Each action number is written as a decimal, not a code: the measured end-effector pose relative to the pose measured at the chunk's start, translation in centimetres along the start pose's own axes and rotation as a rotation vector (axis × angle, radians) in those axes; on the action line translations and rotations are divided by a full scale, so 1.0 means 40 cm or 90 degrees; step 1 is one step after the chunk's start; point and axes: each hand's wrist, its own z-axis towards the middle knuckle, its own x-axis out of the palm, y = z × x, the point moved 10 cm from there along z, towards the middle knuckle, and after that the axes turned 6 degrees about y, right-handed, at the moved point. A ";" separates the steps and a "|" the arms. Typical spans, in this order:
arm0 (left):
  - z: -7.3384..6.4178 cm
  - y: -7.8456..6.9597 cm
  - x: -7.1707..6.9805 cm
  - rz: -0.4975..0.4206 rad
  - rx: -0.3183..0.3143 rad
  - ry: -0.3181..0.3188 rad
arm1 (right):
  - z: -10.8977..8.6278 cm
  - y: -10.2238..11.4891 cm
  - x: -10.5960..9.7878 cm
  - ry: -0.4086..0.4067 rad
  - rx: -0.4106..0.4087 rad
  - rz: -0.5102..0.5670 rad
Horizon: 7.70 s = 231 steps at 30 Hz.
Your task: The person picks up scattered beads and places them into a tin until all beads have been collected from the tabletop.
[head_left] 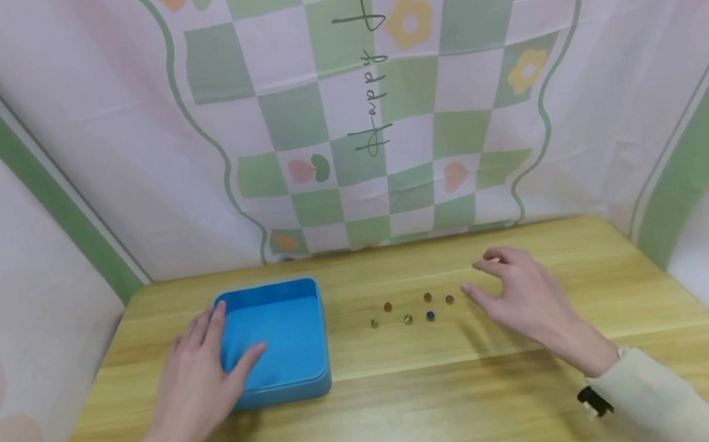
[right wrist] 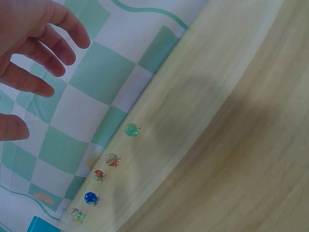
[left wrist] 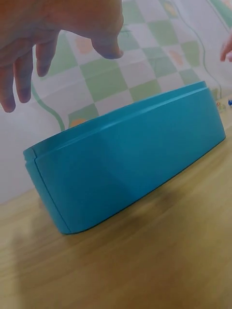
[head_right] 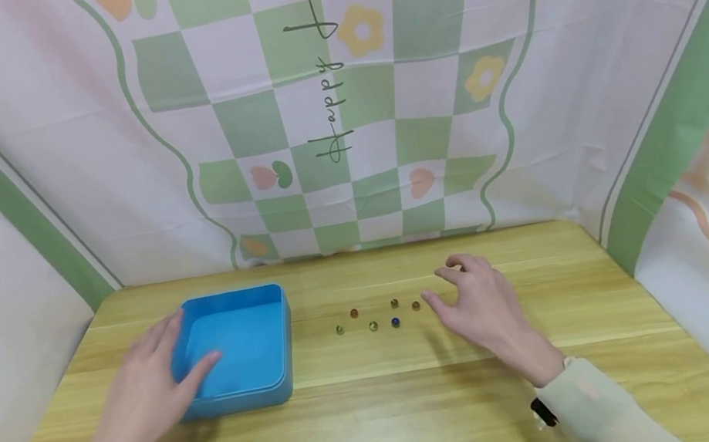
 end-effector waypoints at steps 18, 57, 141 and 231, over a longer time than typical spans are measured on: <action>-0.086 0.119 0.057 -0.157 -0.095 0.069 | 0.005 -0.082 0.043 0.093 0.120 0.219; -0.085 0.185 0.147 -0.438 -0.187 0.149 | -0.018 -0.178 0.130 0.222 0.253 0.420; -0.084 0.192 0.166 -0.543 -0.252 0.165 | 0.045 -0.241 0.196 0.341 0.167 0.389; -0.094 0.202 0.166 -0.557 -0.264 0.151 | 0.111 -0.024 0.189 0.331 0.124 0.510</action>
